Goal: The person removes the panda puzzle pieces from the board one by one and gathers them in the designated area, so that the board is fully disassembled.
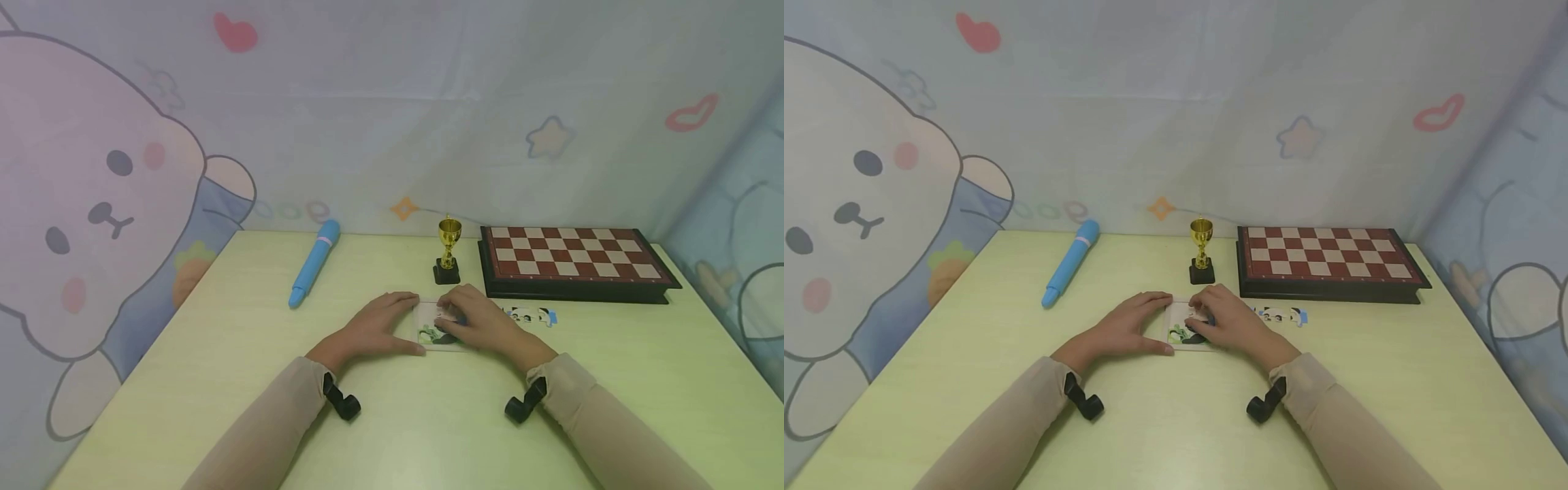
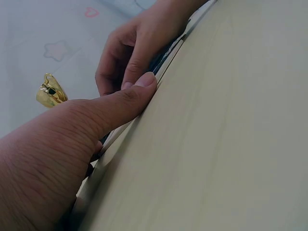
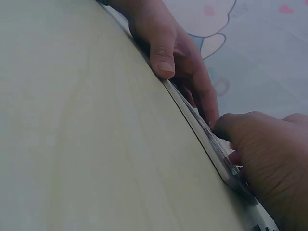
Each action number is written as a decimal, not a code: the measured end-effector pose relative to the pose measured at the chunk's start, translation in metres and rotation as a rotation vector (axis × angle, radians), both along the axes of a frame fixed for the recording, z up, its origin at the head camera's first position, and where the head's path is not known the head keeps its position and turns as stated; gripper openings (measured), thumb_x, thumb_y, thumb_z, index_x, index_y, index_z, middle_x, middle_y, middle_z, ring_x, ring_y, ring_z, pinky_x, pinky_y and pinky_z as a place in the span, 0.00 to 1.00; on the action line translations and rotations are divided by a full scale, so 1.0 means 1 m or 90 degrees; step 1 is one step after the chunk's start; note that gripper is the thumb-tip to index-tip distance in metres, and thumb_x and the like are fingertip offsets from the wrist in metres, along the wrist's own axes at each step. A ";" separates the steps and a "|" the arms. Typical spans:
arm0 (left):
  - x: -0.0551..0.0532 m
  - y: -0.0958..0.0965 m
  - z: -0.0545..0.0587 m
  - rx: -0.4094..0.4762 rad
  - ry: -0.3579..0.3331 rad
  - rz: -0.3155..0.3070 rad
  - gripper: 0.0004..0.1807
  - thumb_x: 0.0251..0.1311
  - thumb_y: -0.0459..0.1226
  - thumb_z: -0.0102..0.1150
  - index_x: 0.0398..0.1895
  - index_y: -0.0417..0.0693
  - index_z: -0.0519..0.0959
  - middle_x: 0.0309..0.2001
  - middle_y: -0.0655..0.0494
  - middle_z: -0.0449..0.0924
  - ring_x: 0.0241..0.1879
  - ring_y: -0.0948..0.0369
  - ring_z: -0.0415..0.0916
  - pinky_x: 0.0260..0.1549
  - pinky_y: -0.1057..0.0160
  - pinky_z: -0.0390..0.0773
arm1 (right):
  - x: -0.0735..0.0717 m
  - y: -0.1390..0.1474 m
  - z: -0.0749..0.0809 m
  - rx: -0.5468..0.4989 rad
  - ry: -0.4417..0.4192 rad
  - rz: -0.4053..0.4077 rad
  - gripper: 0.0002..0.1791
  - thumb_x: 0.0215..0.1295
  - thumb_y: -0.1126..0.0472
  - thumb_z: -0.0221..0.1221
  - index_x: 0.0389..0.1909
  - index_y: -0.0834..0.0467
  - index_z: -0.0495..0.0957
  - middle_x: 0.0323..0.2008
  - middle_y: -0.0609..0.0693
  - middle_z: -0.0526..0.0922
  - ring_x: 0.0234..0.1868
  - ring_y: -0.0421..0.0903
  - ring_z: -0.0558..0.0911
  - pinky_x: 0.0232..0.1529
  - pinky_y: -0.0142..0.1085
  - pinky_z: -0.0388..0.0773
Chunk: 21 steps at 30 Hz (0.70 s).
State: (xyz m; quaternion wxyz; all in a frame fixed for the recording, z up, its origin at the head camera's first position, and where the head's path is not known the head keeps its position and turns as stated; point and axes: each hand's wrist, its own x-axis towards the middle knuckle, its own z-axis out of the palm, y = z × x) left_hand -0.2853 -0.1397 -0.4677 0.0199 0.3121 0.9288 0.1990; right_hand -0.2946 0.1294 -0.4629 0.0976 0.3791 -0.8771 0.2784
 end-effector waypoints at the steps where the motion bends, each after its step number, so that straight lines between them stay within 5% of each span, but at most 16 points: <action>1: 0.000 0.000 0.000 -0.001 0.001 0.000 0.61 0.45 0.80 0.53 0.78 0.55 0.60 0.76 0.63 0.57 0.75 0.58 0.53 0.72 0.51 0.57 | 0.001 0.000 0.000 0.012 -0.004 -0.012 0.19 0.67 0.47 0.65 0.51 0.54 0.80 0.50 0.47 0.79 0.54 0.45 0.75 0.56 0.44 0.77; 21: 0.002 0.001 0.003 -0.001 -0.003 0.003 0.59 0.47 0.77 0.57 0.78 0.55 0.60 0.76 0.62 0.57 0.75 0.57 0.53 0.72 0.51 0.56 | 0.004 0.001 -0.004 0.018 -0.010 -0.024 0.18 0.66 0.46 0.66 0.48 0.54 0.80 0.50 0.47 0.77 0.53 0.47 0.73 0.54 0.45 0.76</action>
